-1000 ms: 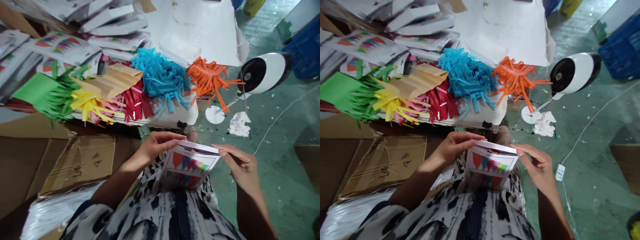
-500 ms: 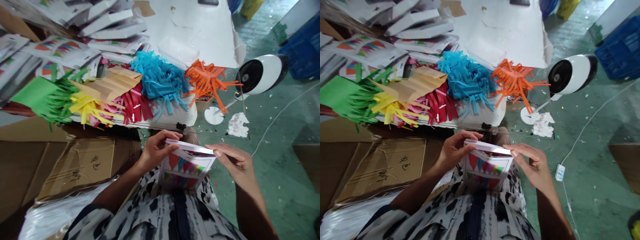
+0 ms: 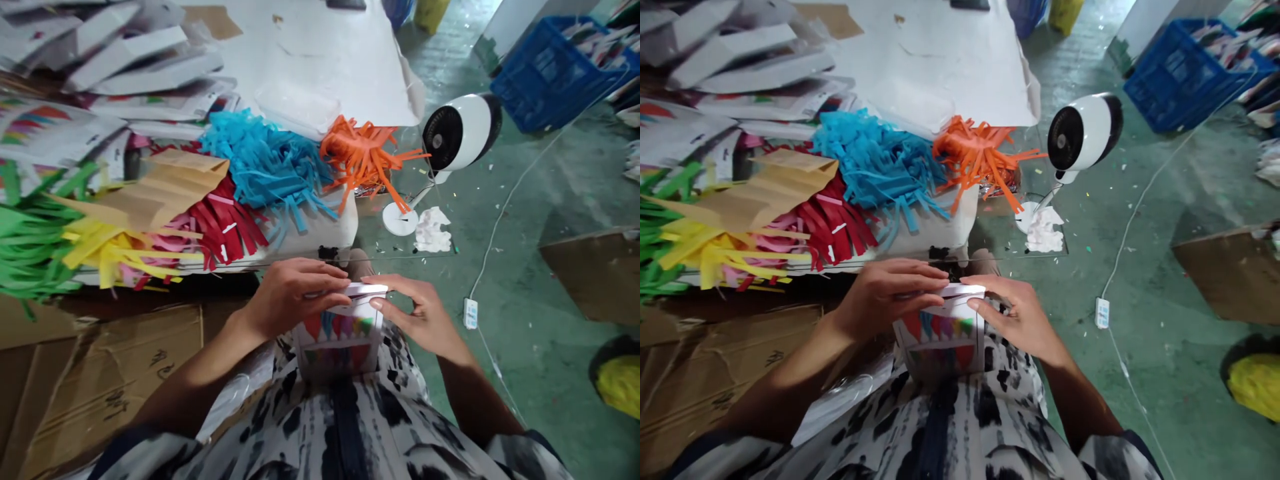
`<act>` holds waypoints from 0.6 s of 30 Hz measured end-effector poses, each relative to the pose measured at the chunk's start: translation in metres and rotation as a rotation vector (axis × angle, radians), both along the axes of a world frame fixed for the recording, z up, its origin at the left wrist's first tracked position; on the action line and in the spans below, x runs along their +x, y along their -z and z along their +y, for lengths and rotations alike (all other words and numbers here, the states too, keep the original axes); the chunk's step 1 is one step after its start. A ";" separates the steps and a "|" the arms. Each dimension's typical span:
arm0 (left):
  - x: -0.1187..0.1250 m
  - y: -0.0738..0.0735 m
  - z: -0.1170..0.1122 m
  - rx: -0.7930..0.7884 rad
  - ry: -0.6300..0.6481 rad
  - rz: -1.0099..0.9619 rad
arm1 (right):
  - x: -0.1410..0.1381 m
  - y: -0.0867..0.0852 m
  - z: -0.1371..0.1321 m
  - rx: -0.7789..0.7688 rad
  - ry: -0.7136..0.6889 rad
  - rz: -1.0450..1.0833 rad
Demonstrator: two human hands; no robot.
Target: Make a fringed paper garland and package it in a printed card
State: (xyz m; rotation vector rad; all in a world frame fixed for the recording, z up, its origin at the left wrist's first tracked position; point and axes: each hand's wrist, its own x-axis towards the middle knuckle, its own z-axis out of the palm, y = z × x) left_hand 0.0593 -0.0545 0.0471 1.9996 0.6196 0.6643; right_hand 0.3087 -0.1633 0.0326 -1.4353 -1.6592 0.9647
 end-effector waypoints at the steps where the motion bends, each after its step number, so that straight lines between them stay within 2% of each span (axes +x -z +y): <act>1: 0.003 -0.003 0.000 -0.073 0.027 -0.006 | -0.001 0.001 0.001 0.000 -0.002 0.003; 4: 0.009 -0.008 0.004 -0.321 0.050 -0.022 | -0.002 0.002 0.002 0.002 -0.007 0.025; 6: 0.010 -0.007 0.008 -0.410 0.014 -0.013 | -0.002 0.004 0.001 -0.001 -0.003 0.038; 12: 0.008 -0.005 0.023 -0.343 0.133 0.002 | -0.002 0.011 -0.001 -0.055 0.080 0.069; 18: 0.004 0.000 0.028 -0.323 0.133 0.004 | -0.004 0.018 -0.001 -0.099 0.083 0.100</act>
